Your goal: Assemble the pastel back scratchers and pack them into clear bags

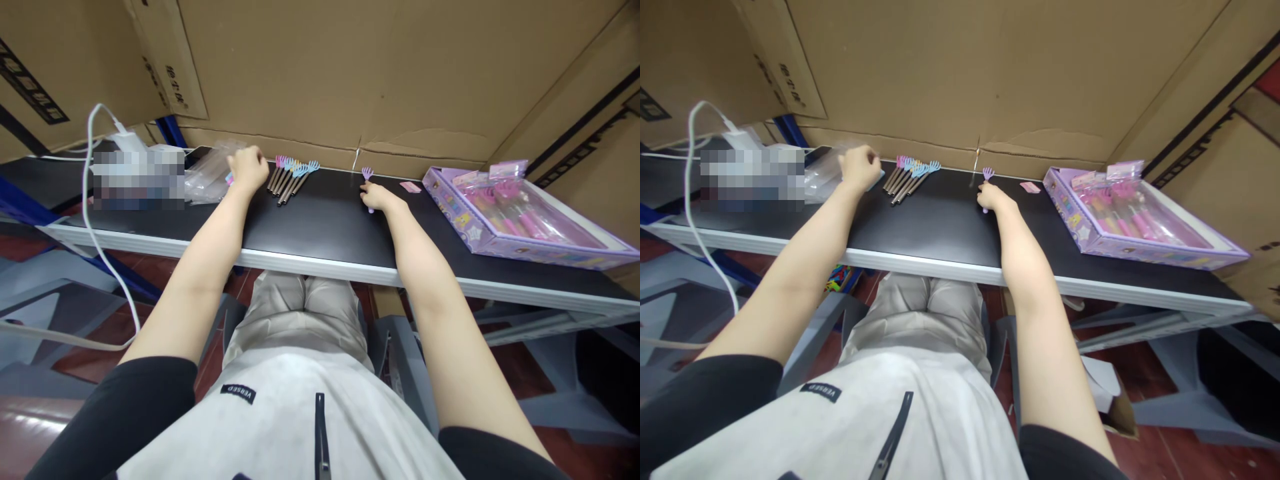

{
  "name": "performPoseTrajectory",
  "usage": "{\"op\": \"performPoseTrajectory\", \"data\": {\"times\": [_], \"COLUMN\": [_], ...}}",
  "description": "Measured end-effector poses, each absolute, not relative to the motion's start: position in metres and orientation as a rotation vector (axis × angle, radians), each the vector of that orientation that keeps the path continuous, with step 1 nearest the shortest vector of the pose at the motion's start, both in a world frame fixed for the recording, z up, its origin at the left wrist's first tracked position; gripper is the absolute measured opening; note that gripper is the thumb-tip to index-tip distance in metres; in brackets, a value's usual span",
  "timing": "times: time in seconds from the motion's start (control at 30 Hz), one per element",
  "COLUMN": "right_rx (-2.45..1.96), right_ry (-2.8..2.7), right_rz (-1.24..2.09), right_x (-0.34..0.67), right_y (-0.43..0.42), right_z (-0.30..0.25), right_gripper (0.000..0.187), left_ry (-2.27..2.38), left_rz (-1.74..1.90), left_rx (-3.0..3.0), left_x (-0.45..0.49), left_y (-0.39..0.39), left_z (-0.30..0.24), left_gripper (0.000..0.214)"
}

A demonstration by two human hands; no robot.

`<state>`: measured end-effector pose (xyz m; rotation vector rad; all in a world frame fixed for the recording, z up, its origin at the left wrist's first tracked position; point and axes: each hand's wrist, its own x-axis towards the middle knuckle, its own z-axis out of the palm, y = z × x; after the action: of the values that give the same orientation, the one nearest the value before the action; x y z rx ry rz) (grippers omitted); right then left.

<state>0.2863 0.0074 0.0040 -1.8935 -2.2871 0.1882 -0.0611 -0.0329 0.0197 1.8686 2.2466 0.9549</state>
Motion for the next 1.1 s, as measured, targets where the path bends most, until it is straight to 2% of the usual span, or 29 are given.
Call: {"op": "performPoseTrajectory", "data": {"times": [0.1,0.2,0.3,0.77,1.03,1.1], "right_rx": [-1.956,-1.942,-1.924,-1.865,-1.885,-1.818], "right_ry": [-2.309,-2.301,-2.277,-2.266,-2.198,-2.203], "right_rz": [0.184,0.189,0.205,0.197,0.213,0.167], "right_x": [0.282,0.28,0.281,0.285,0.284,0.282], "right_y": [0.002,-0.002,-0.002,0.008,0.004,0.006], "right_z": [0.008,0.011,0.011,0.004,0.008,0.007], "right_gripper": [0.062,0.06,0.059,0.056,0.057,0.057], "left_ry": [2.435,2.531,2.562,2.539,2.422,2.403], "left_rz": [0.996,0.809,0.667,0.426,0.668,0.748], "left_rx": [1.661,1.504,1.399,1.378,1.606,1.662], "left_x": [-0.083,-0.103,-0.117,-0.112,-0.102,-0.089], "left_y": [-0.034,-0.027,-0.016,-0.018,-0.031,-0.038], "left_z": [0.022,0.016,0.008,0.009,0.022,0.028], "left_gripper": [0.097,0.133,0.153,0.124,0.125,0.119]}}
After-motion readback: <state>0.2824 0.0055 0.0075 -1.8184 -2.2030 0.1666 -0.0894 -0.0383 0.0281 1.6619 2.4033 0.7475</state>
